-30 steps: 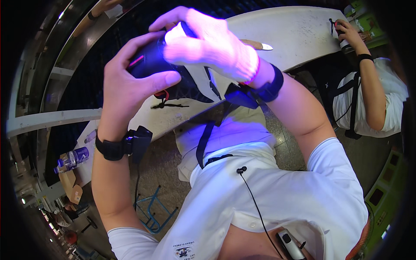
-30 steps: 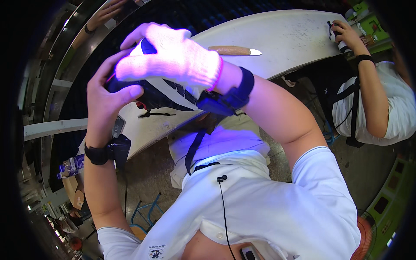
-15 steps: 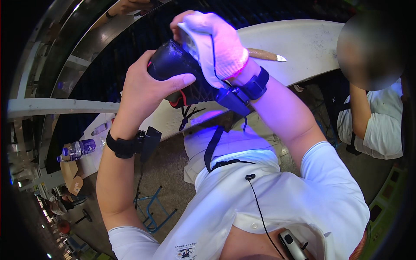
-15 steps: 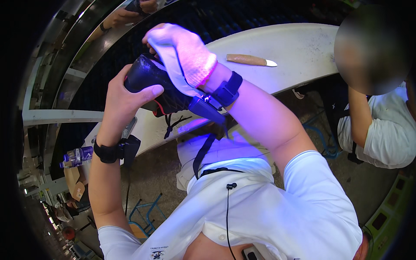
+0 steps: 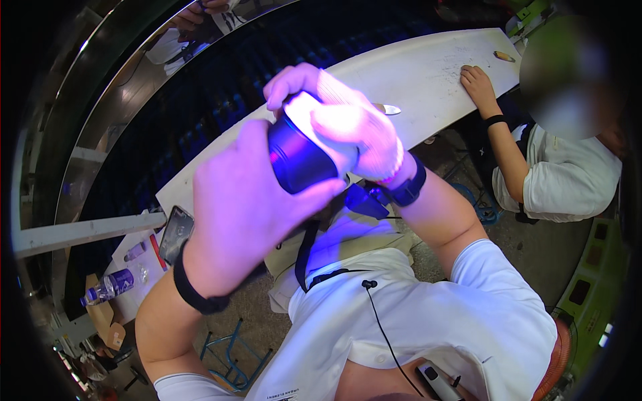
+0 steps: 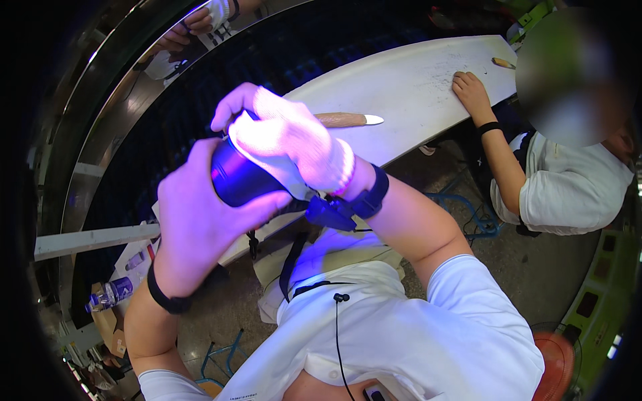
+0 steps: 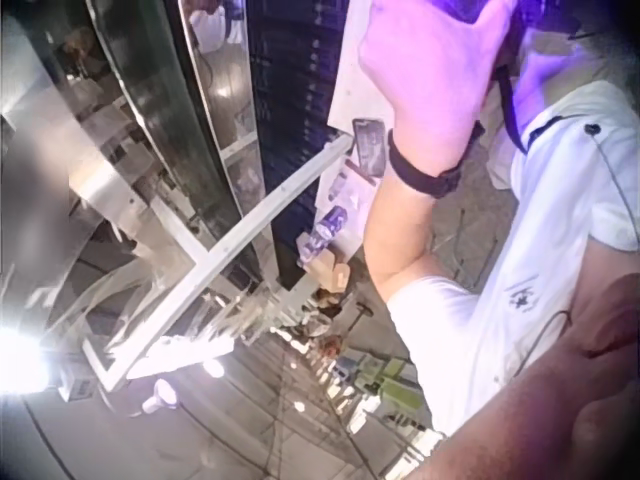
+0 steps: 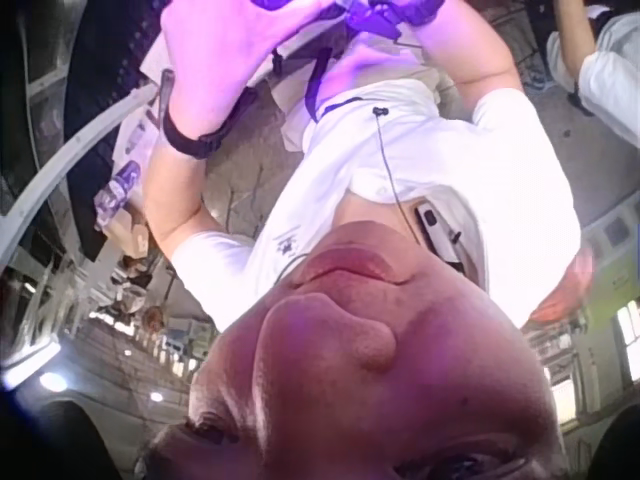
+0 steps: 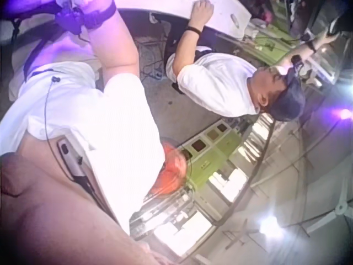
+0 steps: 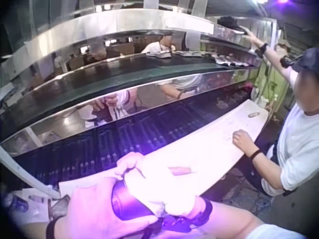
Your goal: The recorder picks up sneakers from a conveyor belt, inspects the soles and uppers for quality control, and places them back.
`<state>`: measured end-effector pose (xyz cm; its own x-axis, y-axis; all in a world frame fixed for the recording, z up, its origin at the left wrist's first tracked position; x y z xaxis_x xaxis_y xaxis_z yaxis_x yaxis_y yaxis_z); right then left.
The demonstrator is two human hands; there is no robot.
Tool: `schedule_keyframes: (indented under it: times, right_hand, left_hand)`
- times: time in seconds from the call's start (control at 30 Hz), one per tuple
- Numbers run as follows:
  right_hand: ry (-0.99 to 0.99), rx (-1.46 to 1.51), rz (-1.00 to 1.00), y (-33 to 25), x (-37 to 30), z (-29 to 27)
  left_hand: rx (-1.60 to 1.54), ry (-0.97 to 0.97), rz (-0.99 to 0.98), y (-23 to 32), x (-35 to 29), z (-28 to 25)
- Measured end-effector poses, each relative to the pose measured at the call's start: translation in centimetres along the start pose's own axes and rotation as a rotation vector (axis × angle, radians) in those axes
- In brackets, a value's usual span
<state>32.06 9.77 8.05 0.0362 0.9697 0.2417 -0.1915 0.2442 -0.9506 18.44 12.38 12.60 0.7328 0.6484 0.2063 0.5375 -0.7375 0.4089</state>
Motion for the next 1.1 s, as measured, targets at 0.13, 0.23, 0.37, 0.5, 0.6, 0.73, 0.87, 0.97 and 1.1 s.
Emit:
schedule_keyframes:
  times: [0.13,0.23,0.37,0.5,0.6,0.73,0.87,0.97,1.1]
  right_hand:
    - [0.025,0.054,-0.047,-0.9,-3.1,-0.7]
    - [0.101,0.017,-0.014,-1.2,-5.6,-1.0]
    - [0.1,-0.184,-0.061,-2.1,-7.1,-1.4]
    - [-0.035,-0.576,-0.24,-3.9,-7.7,-0.3]
    - [-0.095,-0.732,-0.27,-4.6,-8.6,1.4]
    - [-0.119,-0.596,-0.317,-3.0,-9.7,4.5]
    - [0.038,-0.881,-0.119,3.5,-8.6,6.1]
    - [0.024,-1.011,-0.137,6.4,-8.4,7.6]
    - [-0.147,-0.973,-0.196,8.5,-8.6,6.5]
  left_hand:
    - [-0.003,-0.061,0.15,3.3,-1.4,1.4]
    - [0.064,-0.029,0.285,5.2,-1.9,1.8]
    - [0.053,-0.028,0.394,6.0,-2.6,2.3]
    - [0.04,-0.061,0.43,5.3,-3.6,2.4]
    - [0.035,-0.11,0.522,4.3,-3.6,0.9]
    - [0.165,-0.112,0.638,1.7,-4.2,-3.4]
    - [-0.243,-0.162,0.189,-2.2,-10.1,-3.0]
    - [-0.2,0.057,-0.044,-6.4,-15.3,-0.9]
    - [-0.294,0.171,-0.135,-9.1,-18.1,0.2]
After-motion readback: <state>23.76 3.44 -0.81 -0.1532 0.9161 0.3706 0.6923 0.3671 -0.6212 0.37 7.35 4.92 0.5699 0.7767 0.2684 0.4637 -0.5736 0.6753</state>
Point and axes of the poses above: each hand's wrist, its own x-axis towards the middle knuckle, its own z-axis out of the palm, y = z × x, the point moved 7 cm from there along x, towards the middle knuckle, and after that the axes turned 1 degree about y, right-handed, at the moved point
